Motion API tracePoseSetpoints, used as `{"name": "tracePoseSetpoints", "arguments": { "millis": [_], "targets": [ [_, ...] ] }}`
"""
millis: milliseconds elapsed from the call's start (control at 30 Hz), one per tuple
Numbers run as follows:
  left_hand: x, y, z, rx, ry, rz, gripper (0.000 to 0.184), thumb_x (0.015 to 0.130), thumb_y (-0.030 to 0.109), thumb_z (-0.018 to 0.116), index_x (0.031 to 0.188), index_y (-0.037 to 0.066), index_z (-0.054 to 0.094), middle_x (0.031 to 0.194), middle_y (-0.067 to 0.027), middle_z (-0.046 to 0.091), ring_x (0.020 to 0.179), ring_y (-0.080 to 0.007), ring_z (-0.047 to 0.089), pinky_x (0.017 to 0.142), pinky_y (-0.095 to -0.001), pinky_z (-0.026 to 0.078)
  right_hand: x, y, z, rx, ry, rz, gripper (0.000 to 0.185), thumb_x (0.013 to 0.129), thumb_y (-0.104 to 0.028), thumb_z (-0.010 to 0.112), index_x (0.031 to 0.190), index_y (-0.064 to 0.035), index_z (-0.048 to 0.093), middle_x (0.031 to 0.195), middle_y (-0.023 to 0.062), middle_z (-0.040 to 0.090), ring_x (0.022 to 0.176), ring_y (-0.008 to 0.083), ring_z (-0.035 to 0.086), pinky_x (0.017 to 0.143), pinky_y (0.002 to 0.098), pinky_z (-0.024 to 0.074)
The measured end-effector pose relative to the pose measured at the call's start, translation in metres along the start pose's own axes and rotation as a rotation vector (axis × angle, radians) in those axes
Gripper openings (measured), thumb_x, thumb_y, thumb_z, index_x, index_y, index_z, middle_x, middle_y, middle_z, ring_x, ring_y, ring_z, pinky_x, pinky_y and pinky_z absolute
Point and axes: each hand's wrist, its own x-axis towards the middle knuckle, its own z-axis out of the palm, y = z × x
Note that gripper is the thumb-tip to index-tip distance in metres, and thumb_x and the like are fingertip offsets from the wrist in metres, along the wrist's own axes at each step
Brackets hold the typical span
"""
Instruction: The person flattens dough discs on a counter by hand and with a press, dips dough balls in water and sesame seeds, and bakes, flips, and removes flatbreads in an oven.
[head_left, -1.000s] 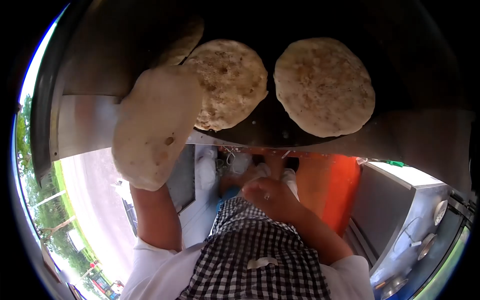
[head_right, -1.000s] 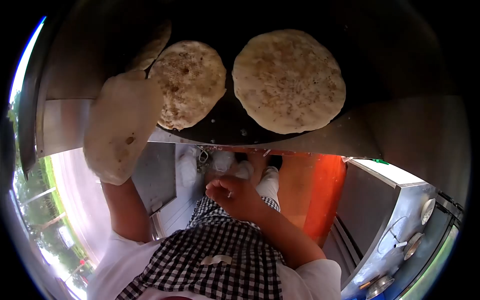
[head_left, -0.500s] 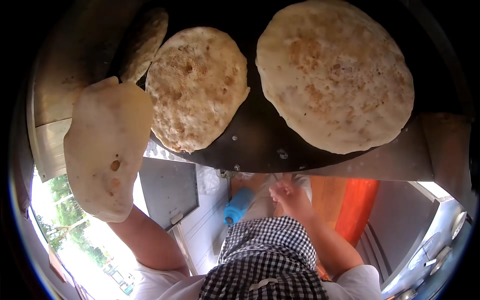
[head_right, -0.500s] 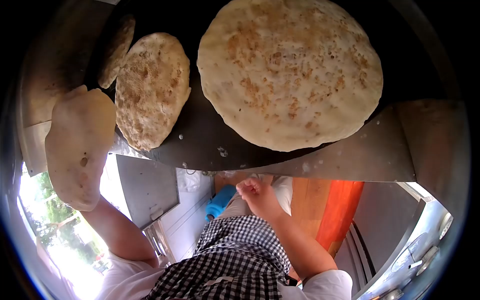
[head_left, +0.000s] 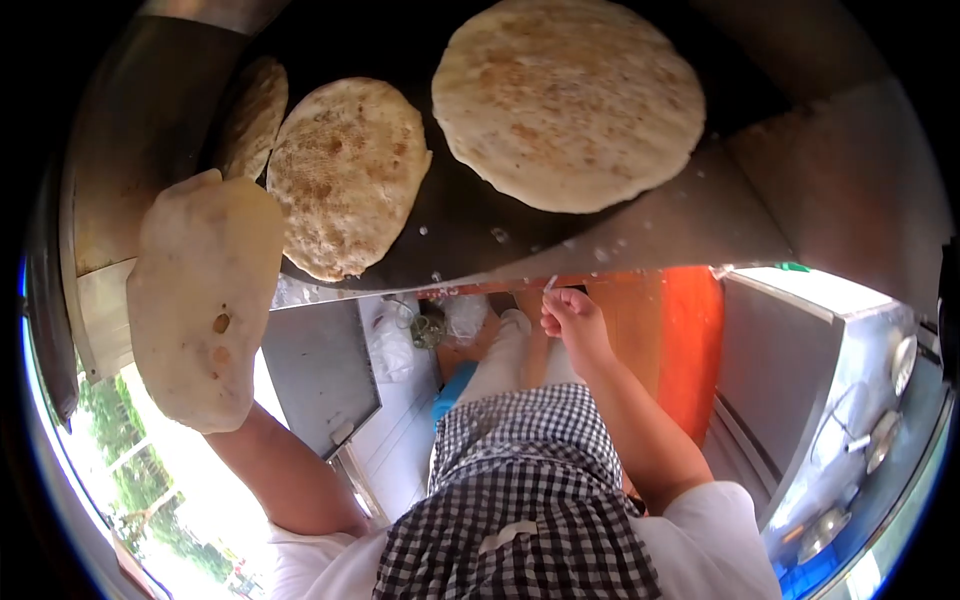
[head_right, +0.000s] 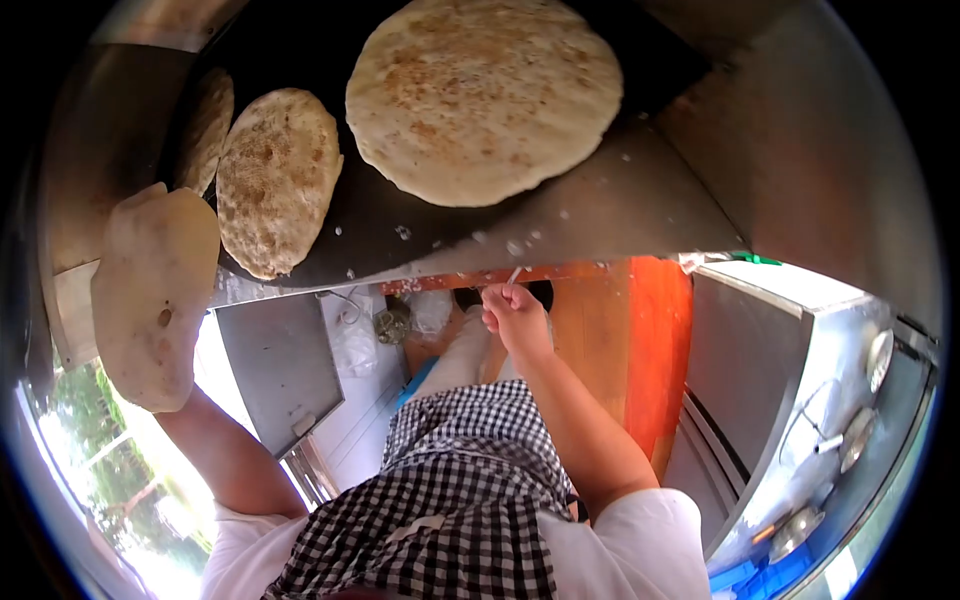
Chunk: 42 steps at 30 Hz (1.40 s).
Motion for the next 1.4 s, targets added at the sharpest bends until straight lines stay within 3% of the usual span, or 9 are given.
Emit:
{"name": "tracePoseSetpoints", "arguments": {
  "millis": [300, 367, 433, 567, 700, 833, 1067, 1200, 1400],
  "targets": [
    [-0.008, 0.015, -0.022, -0.035, 0.039, -0.055, 0.045, 0.083, 0.019, 0.069, 0.122, -0.005, 0.066, 0.123, -0.013, 0.069, 0.112, -0.0244, 0.065, 0.096, -0.0305, 0.05, 0.003, -0.01, 0.015, -0.008, 0.208, -0.116, 0.046, 0.096, -0.023, 0.076, 0.131, 0.003, 0.062, 0.1, 0.0033, 0.07, 0.081, 0.0104, 0.066, 0.068, 0.0261, 0.0537],
    [0.0, 0.01, -0.029, -0.119, -0.007, 0.256, 0.036, 0.081, 0.006, 0.073, 0.117, 0.0, 0.07, 0.116, -0.0098, 0.072, 0.104, -0.0212, 0.068, 0.091, -0.0282, 0.052, 0.008, -0.011, 0.02, 0.058, 0.266, -0.133, 0.046, 0.095, -0.021, 0.077, 0.131, 0.0031, 0.062, 0.098, 0.0039, 0.07, 0.08, 0.0111, 0.066, 0.067, 0.0261, 0.0533],
    [-0.003, 0.006, -0.045, -0.081, -0.019, 0.296, 0.036, 0.08, 0.001, 0.076, 0.115, 0.003, 0.071, 0.113, -0.008, 0.073, 0.1, -0.0199, 0.07, 0.088, -0.0274, 0.053, 0.014, -0.004, 0.027, 0.111, 0.293, -0.154, 0.045, 0.094, -0.019, 0.078, 0.13, 0.0031, 0.062, 0.097, 0.0046, 0.07, 0.078, 0.0115, 0.065, 0.065, 0.026, 0.0526],
    [-0.046, -0.064, -0.036, 0.177, 0.169, 0.08, 0.048, 0.086, 0.013, 0.08, 0.131, 0.006, 0.064, 0.13, -0.0061, 0.068, 0.119, -0.0197, 0.065, 0.102, -0.0308, 0.05, 0.023, -0.003, 0.04, 0.163, 0.391, -0.186, 0.04, 0.092, -0.019, 0.081, 0.123, -0.0006, 0.064, 0.092, 0.0038, 0.069, 0.071, 0.011, 0.064, 0.059, 0.0252, 0.0508],
    [-0.055, -0.084, -0.042, -0.105, 0.06, -0.11, 0.053, 0.093, 0.016, 0.075, 0.142, 0.004, 0.056, 0.139, -0.0045, 0.064, 0.127, -0.0171, 0.06, 0.11, -0.0305, 0.046, 0.033, 0.005, 0.043, 0.2, 0.411, -0.216, 0.031, 0.093, -0.02, 0.08, 0.115, -0.0034, 0.064, 0.089, 0.0023, 0.069, 0.069, 0.0105, 0.064, 0.059, 0.025, 0.0511],
    [-0.042, -0.056, -0.058, 0.135, 0.06, -0.042, 0.053, 0.084, 0.018, 0.084, 0.133, 0.01, 0.064, 0.132, -0.0039, 0.067, 0.122, -0.0204, 0.063, 0.104, -0.0321, 0.05, 0.04, 0.007, 0.046, 0.208, 0.445, -0.222, 0.017, 0.099, -0.019, 0.072, 0.107, -0.0061, 0.065, 0.079, -0.0007, 0.063, 0.066, 0.0081, 0.059, 0.058, 0.0231, 0.0504],
    [-0.063, -0.104, -0.053, -0.182, 0.064, -0.108, 0.054, 0.089, 0.018, 0.078, 0.139, 0.007, 0.059, 0.138, -0.0042, 0.064, 0.127, -0.0198, 0.06, 0.106, -0.0322, 0.049, 0.038, 0.005, 0.054, 0.381, 0.318, -0.127, 0.028, 0.107, -0.033, 0.056, 0.101, -0.0065, 0.064, 0.082, 0.0025, 0.066, 0.065, 0.0143, 0.062, 0.059, 0.0292, 0.0536],
    [-0.071, -0.122, -0.047, -1.075, 0.091, -0.196, 0.05, 0.1, 0.013, 0.067, 0.145, 0.002, 0.05, 0.143, -0.0059, 0.06, 0.131, -0.0184, 0.057, 0.112, -0.0323, 0.045, 0.038, 0.004, 0.06, 0.413, 0.289, -0.037, 0.033, 0.11, -0.039, 0.049, 0.104, -0.0091, 0.064, 0.086, 0.003, 0.069, 0.07, 0.0165, 0.066, 0.063, 0.0323, 0.0553],
    [-0.061, -0.13, -0.067, -0.102, 0.09, 0.022, 0.058, 0.086, 0.015, 0.08, 0.14, 0.01, 0.059, 0.137, -0.0017, 0.064, 0.127, -0.0199, 0.059, 0.109, -0.0311, 0.045, 0.027, -0.001, 0.071, 0.381, 0.285, 0.001, 0.035, 0.11, -0.042, 0.049, 0.104, -0.0106, 0.064, 0.085, 0.0022, 0.069, 0.071, 0.0161, 0.066, 0.062, 0.0328, 0.0554]
  ]
}}
